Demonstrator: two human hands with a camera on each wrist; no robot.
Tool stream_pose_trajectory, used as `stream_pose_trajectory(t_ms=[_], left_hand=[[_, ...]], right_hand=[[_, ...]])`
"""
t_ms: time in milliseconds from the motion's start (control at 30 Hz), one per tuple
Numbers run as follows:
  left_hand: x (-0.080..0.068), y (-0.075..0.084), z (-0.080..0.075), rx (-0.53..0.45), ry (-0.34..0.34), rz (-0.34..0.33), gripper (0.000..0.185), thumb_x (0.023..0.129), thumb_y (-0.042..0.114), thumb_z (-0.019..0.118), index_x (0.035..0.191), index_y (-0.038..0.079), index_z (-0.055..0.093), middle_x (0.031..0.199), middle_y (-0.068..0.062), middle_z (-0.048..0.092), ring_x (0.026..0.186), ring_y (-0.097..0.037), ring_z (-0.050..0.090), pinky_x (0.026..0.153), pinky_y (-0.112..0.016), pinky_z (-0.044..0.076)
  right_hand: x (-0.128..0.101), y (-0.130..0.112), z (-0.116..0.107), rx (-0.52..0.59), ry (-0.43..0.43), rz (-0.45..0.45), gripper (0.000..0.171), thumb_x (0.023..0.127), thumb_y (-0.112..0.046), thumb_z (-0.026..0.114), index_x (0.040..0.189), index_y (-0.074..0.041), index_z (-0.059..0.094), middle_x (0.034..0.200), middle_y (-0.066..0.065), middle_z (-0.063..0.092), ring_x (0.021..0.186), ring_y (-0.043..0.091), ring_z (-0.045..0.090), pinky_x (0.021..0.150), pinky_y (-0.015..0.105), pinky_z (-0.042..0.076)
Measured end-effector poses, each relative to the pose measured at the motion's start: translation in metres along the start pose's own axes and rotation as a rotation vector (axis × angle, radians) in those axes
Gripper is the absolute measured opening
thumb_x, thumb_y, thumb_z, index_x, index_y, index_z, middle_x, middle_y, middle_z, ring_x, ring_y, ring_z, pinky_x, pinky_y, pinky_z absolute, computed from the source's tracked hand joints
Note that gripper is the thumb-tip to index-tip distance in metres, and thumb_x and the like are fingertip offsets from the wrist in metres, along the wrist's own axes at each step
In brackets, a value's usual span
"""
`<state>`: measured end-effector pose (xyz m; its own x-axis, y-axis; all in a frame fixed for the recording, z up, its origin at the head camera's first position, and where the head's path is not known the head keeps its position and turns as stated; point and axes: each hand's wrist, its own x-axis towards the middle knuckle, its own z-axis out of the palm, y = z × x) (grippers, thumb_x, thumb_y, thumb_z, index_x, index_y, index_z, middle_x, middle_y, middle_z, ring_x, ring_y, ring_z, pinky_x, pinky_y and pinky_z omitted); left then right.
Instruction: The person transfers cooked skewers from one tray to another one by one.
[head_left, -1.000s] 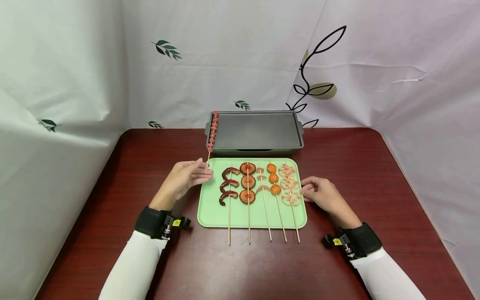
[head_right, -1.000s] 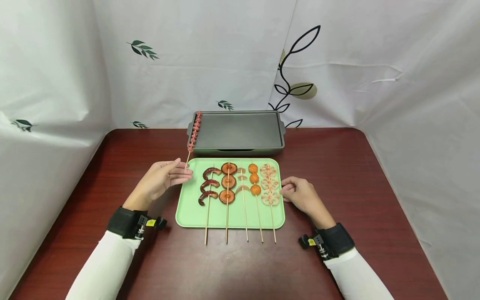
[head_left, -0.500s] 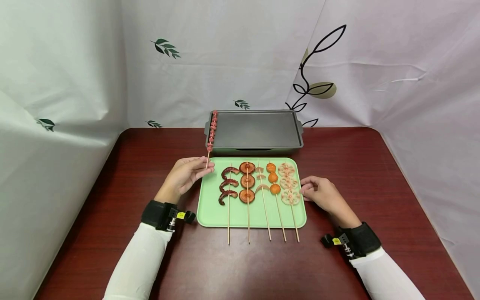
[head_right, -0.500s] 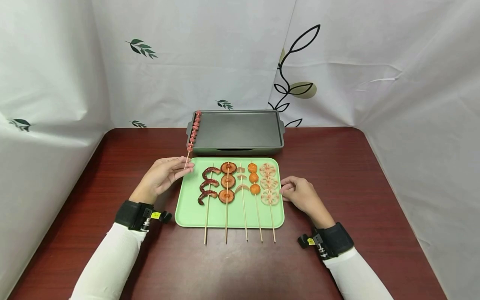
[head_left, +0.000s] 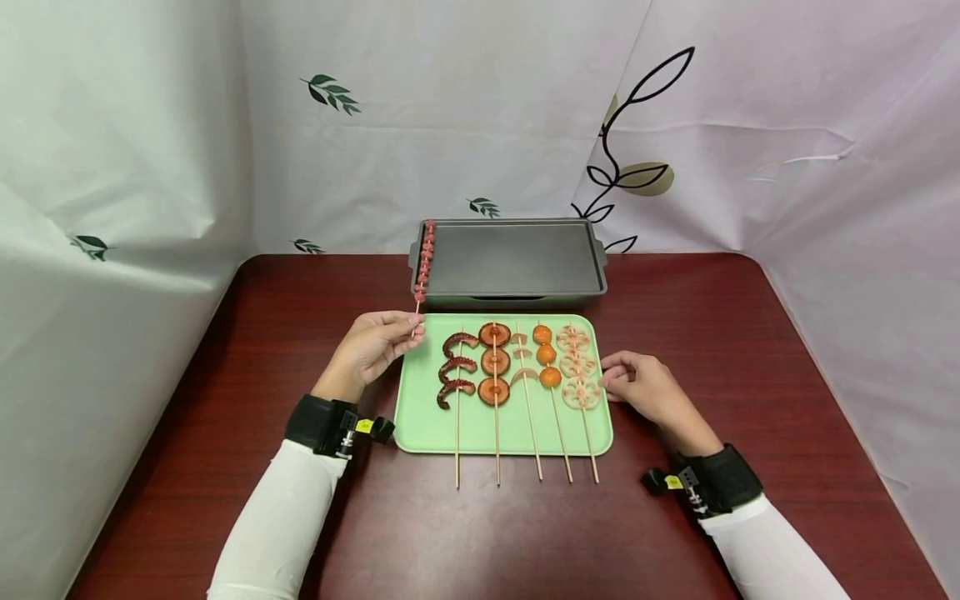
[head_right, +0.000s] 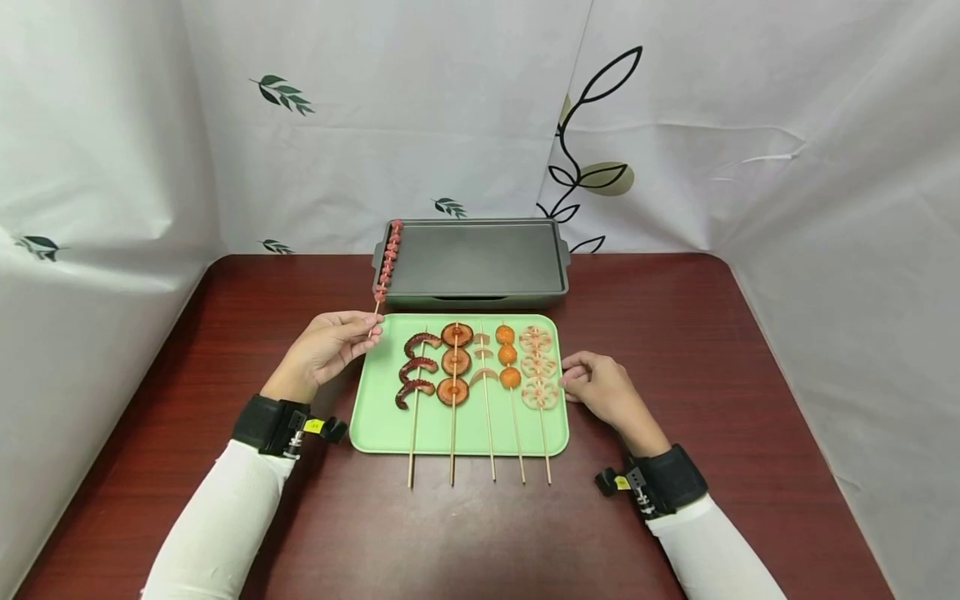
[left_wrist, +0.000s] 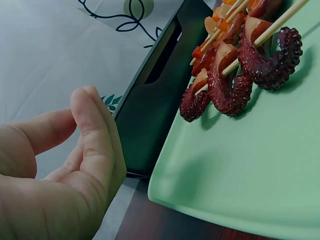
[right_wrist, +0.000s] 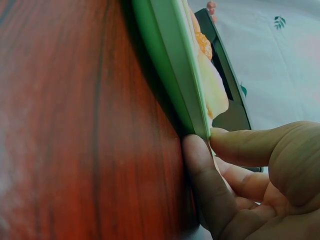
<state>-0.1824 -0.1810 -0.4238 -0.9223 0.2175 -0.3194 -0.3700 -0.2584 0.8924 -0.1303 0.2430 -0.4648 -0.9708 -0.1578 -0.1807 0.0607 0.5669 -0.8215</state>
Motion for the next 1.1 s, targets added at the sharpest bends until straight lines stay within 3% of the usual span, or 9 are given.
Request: stream_pose_trajectory(t_ms=[100, 367, 567, 733, 933, 1100], left_hand=[[0.0, 0.002, 0.001, 0.018, -0.003, -0.007, 0.018, 0.104, 0.001, 0.058, 0.118, -0.009, 0.065, 0.084, -0.003, 0.075, 0.075, -0.01, 0.072, 0.07, -0.017, 0.062], [-0.002, 0.004, 0.002, 0.058, -0.003, 0.015, 0.012, 0.103, -0.001, 0.058, 0.105, -0.004, 0.07, 0.077, -0.004, 0.073, 0.066, -0.01, 0.071, 0.063, -0.018, 0.061], [-0.005, 0.002, 0.003, 0.158, 0.008, 0.017, 0.011, 0.103, -0.003, 0.058, 0.103, -0.006, 0.069, 0.076, -0.002, 0.074, 0.064, -0.009, 0.07, 0.06, -0.018, 0.06], [-0.013, 0.001, 0.006, 0.217, 0.001, 0.036, 0.011, 0.102, -0.003, 0.059, 0.107, -0.01, 0.066, 0.076, -0.002, 0.073, 0.064, -0.009, 0.069, 0.06, -0.019, 0.059], [-0.026, -0.001, 0.011, 0.263, -0.007, 0.069, 0.009, 0.101, -0.004, 0.059, 0.101, -0.007, 0.068, 0.076, -0.002, 0.073, 0.063, -0.009, 0.069, 0.059, -0.019, 0.059], [-0.034, -0.005, 0.017, 0.312, -0.028, 0.09, 0.014, 0.1, -0.005, 0.059, 0.106, -0.018, 0.064, 0.074, -0.001, 0.073, 0.063, -0.01, 0.069, 0.059, -0.021, 0.06]], right_hand=[[0.0, 0.0, -0.001, -0.001, -0.002, 0.003, 0.027, 0.097, 0.002, 0.066, 0.123, 0.008, 0.064, 0.095, 0.016, 0.071, 0.083, 0.009, 0.071, 0.072, 0.023, 0.064], [0.0, 0.0, -0.002, -0.012, 0.0, -0.011, 0.026, 0.097, 0.002, 0.066, 0.122, 0.007, 0.065, 0.095, 0.015, 0.071, 0.084, 0.012, 0.071, 0.071, 0.023, 0.063], [0.0, 0.001, -0.001, 0.002, -0.005, -0.019, 0.027, 0.095, 0.005, 0.067, 0.122, 0.009, 0.065, 0.095, 0.015, 0.071, 0.082, 0.01, 0.071, 0.071, 0.023, 0.063], [0.0, 0.0, 0.0, 0.008, -0.006, -0.01, 0.027, 0.096, 0.004, 0.066, 0.122, 0.009, 0.064, 0.095, 0.016, 0.071, 0.082, 0.009, 0.071, 0.071, 0.023, 0.064], [0.0, -0.001, 0.0, 0.01, -0.009, 0.007, 0.027, 0.097, 0.001, 0.066, 0.123, 0.008, 0.064, 0.096, 0.016, 0.071, 0.082, 0.009, 0.071, 0.072, 0.024, 0.064], [0.0, 0.0, 0.0, 0.009, -0.005, 0.015, 0.027, 0.097, 0.001, 0.067, 0.123, 0.008, 0.064, 0.096, 0.016, 0.071, 0.081, 0.008, 0.071, 0.072, 0.024, 0.064]])
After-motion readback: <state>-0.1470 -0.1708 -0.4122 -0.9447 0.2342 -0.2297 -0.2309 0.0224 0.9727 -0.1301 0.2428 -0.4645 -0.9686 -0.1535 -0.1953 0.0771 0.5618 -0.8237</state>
